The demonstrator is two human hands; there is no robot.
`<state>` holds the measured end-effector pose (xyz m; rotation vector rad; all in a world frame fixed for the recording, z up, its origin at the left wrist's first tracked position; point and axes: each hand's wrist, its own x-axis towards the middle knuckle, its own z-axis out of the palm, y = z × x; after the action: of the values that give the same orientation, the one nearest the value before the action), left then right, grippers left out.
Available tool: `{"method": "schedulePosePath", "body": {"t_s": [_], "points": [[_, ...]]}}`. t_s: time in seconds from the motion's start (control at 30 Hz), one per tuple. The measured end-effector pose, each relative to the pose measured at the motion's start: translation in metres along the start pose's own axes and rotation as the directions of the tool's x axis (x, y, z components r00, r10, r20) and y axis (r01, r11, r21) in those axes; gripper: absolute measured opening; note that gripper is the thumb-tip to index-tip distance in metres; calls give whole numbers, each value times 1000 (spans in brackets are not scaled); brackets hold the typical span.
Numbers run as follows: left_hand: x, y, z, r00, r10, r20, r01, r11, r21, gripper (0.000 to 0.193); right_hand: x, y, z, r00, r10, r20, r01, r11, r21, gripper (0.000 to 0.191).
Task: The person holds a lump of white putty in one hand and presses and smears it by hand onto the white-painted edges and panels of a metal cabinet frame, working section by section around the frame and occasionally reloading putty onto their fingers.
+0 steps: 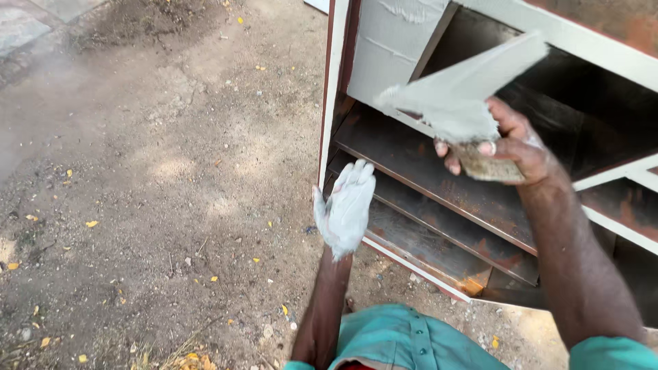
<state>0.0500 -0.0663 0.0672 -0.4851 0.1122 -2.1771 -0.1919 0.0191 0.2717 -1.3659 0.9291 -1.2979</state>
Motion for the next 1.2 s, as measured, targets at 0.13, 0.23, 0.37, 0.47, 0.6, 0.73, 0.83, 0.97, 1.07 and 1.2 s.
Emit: {"method": "schedulePosePath", "body": {"t_s": [0.13, 0.23, 0.37, 0.47, 0.6, 0.73, 0.83, 0.97, 1.07, 1.2], "points": [[16, -56, 20, 925, -307, 223, 375, 834, -406, 99, -107, 121, 33, 999, -23, -47, 53, 499, 865, 72], [3, -81, 23, 880, -475, -24, 472, 878, -79, 104, -178, 160, 45, 977, 22, -211, 191, 343, 920, 62], [-1, -82, -1, 790, -598, -133, 599, 800, -33, 105, -264, 154, 50, 836, 245, -490, 290, 562, 775, 61], [2, -94, -42, 686, -689, -234, 726, 625, 288, 104, -288, 154, 65, 638, 378, -671, 103, 821, 561, 65], [-3, -147, -107, 512, -751, -417, 794, 228, 564, 117, -288, 176, 102, 517, 245, -820, -209, 965, 157, 70], [20, -191, -150, 229, -770, -595, 973, 193, 125, 130, -289, 195, 106, 636, 417, -649, -412, 895, 170, 66], [30, -194, -164, 290, -757, -585, 951, 297, 86, 109, -308, 190, 93, 587, 448, -674, -48, 851, 524, 63], [10, -165, -179, 330, -625, -707, 937, 310, 163, 66, -349, 157, 69, 382, 254, -889, 685, 567, 457, 58], [-17, -144, -191, 291, -828, -479, 941, 338, -13, 47, -374, 120, 36, 251, -18, -968, 828, 522, 205, 52], [-42, -128, -194, 243, -596, -765, 954, 289, 79, 61, -380, 64, -27, -133, -348, -928, 35, 934, -355, 82]]}}
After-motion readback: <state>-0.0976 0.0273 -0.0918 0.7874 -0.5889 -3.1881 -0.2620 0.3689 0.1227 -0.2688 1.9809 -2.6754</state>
